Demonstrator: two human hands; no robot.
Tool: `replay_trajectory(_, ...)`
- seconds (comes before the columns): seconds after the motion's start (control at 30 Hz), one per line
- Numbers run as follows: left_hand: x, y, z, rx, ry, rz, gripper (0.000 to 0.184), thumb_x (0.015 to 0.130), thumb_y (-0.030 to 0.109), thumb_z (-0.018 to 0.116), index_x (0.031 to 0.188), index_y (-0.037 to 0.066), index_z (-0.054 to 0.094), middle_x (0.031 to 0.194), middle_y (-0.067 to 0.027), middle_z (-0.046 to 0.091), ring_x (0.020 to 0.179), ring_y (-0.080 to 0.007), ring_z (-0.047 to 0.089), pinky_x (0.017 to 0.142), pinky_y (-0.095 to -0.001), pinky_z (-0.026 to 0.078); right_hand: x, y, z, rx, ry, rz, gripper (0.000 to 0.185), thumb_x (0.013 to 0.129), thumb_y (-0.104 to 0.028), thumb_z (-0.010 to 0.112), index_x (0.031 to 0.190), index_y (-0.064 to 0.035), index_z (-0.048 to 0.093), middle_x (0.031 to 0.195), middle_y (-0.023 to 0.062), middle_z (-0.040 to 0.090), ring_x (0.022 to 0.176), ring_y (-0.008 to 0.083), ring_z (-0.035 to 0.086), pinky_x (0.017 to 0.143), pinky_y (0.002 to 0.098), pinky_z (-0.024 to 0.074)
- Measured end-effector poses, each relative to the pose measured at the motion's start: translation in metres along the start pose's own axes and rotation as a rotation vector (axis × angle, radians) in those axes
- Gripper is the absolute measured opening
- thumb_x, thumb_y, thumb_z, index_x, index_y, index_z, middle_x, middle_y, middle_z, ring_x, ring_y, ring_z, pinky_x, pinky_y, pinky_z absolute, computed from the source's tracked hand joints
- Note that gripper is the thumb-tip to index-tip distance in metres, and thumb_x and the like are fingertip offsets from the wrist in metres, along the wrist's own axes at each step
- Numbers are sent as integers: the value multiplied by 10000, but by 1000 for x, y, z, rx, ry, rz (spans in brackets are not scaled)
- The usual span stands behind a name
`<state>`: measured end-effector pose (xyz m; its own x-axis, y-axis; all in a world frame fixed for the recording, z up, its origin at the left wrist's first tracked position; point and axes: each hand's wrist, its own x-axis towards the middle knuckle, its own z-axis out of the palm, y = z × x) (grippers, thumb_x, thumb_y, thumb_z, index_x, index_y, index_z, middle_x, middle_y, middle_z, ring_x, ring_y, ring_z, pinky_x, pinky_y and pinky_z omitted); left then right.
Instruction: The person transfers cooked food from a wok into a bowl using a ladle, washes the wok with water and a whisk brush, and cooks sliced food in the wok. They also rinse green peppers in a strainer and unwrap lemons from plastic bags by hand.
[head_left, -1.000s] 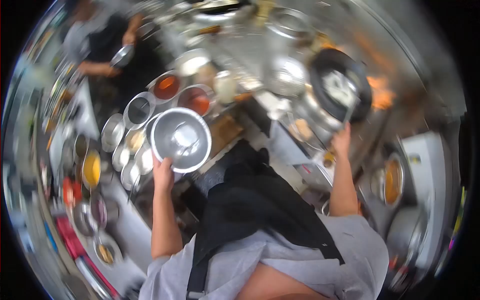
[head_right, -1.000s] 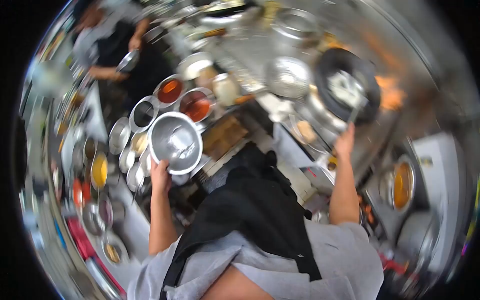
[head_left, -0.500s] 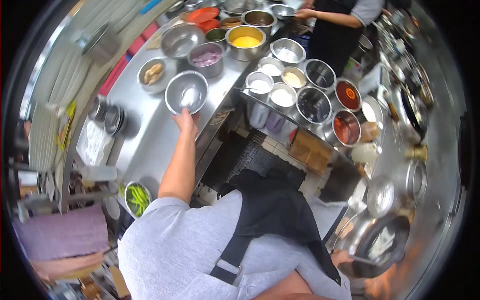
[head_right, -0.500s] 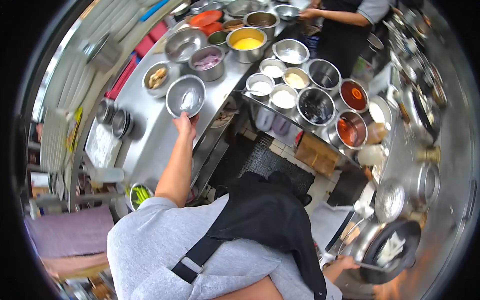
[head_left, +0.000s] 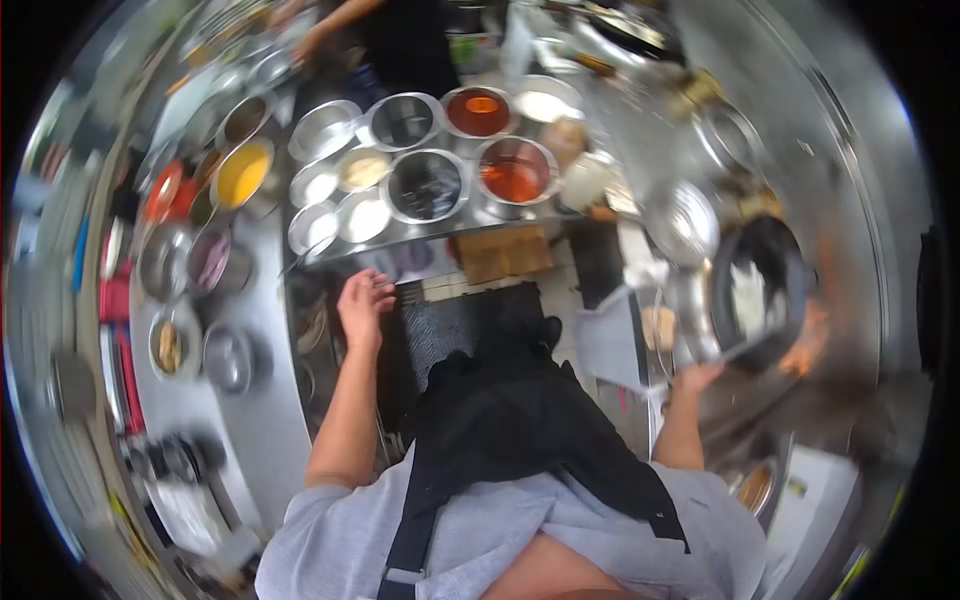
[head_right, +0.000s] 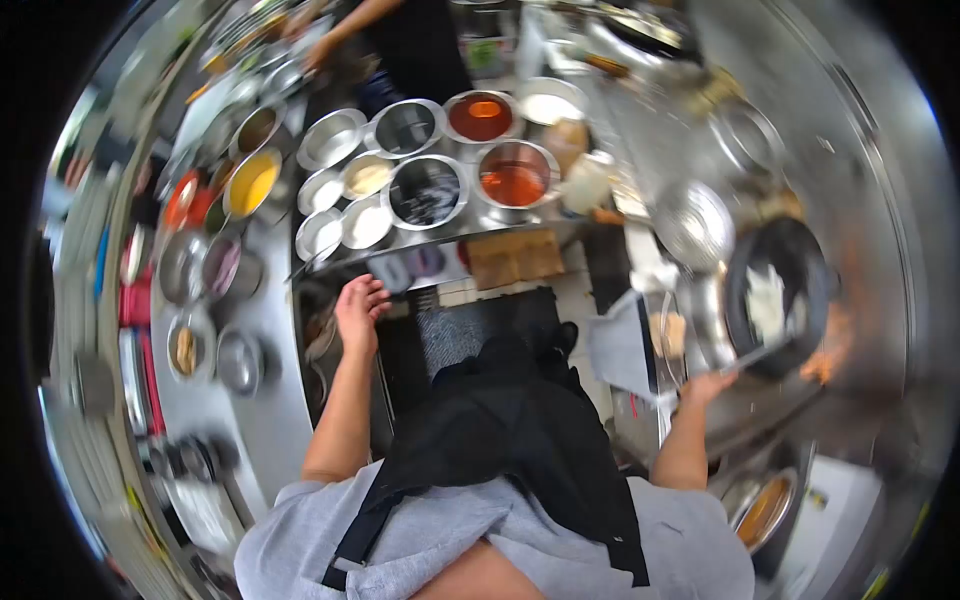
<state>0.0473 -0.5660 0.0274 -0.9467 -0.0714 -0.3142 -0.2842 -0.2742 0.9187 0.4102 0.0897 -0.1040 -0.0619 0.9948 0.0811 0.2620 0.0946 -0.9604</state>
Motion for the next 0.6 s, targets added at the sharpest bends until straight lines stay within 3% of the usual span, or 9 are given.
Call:
replay_trajectory(0.07, 10, -10, 72, 197, -286, 60, 274, 993, 218, 567, 1183, 22, 599, 1090, -104, 679, 931, -178, 670, 742, -286, 556, -27, -31, 9, -158, 33, 46, 898, 774, 100, 536, 1563, -82, 148, 1448, 155, 397, 1308, 287, 435, 1113, 357, 321)
replay_trajectory(0.13, 21, -18, 142, 340, -507, 190, 257, 966, 164, 609, 1170, 8, 606, 1060, -90, 685, 931, -162, 665, 774, -279, 550, -29, -10, 6, -106, 34, 50, 886, 774, 109, 529, 1558, -62, 154, 1452, 158, 385, 1325, 299, 419, 1128, 353, 294)
replay_trajectory(0.23, 39, -26, 232, 528, -601, 443, 296, 921, 112, 646, 1188, -1, 587, 1044, -80, 684, 946, -171, 658, 866, -317, 526, -35, -27, 4, -75, -1, 77, 882, 785, 124, 515, 1562, -87, 156, 1484, 153, 336, 1221, 299, 496, 1003, 364, 439)
replay_trajectory(0.3, 60, -35, 282, 512, -518, 492, 363, 878, 102, 679, 1208, 1, 569, 1050, -86, 677, 968, -180, 648, 904, -329, 503, -65, -100, 13, 14, -16, 299, 896, 797, 115, 531, 1567, -157, 163, 1468, 142, 345, 1023, 271, 565, 694, 334, 536)
replay_trajectory(0.33, 81, -43, 300, 642, -465, 550, 508, 808, 127, 697, 1275, 20, 529, 1137, -189, 646, 1090, -330, 621, 969, -413, 479, -59, -80, 11, 44, 31, 232, 896, 814, 119, 517, 1567, -217, 165, 1446, 131, 354, 807, 197, 555, 469, 278, 449)
replay_trajectory(0.37, 103, -55, 319, 731, -365, 635, 670, 767, 144, 733, 1357, 12, 445, 1259, -238, 566, 1205, -377, 535, 1028, -452, 429, -61, -87, 6, 53, 35, 234, 896, 814, 119, 517, 1567, -217, 165, 1446, 131, 354, 807, 197, 555, 469, 278, 449)
replay_trajectory(0.43, 115, -31, 353, 966, -254, 642, 839, 734, 171, 775, 1429, 0, 339, 1367, -254, 484, 1278, -377, 474, 1065, -451, 399, -76, -124, 0, 85, -55, 265, 890, 837, 104, 512, 1569, -213, 117, 1244, 100, 437, 693, 136, 501, 498, 253, 447)
replay_trajectory(0.57, 173, -22, 397, 1174, -411, 615, 1111, 581, 236, 875, 1485, 14, 269, 1419, -241, 457, 1326, -393, 430, 1103, -425, 386, -66, -96, -38, 109, -151, 244, 880, 847, 109, 502, 1575, -230, 141, 946, 73, 557, 558, 112, 469, 478, 251, 441)
replay_trajectory(0.6, 193, -32, 407, 1190, -444, 633, 1124, 563, 232, 880, 1484, 19, 271, 1400, -239, 483, 1311, -386, 457, 1090, -419, 400, -69, -100, -43, 74, -120, 215, 865, 861, 112, 505, 1572, -232, 150, 822, 43, 522, 486, 108, 453, 415, 252, 405)
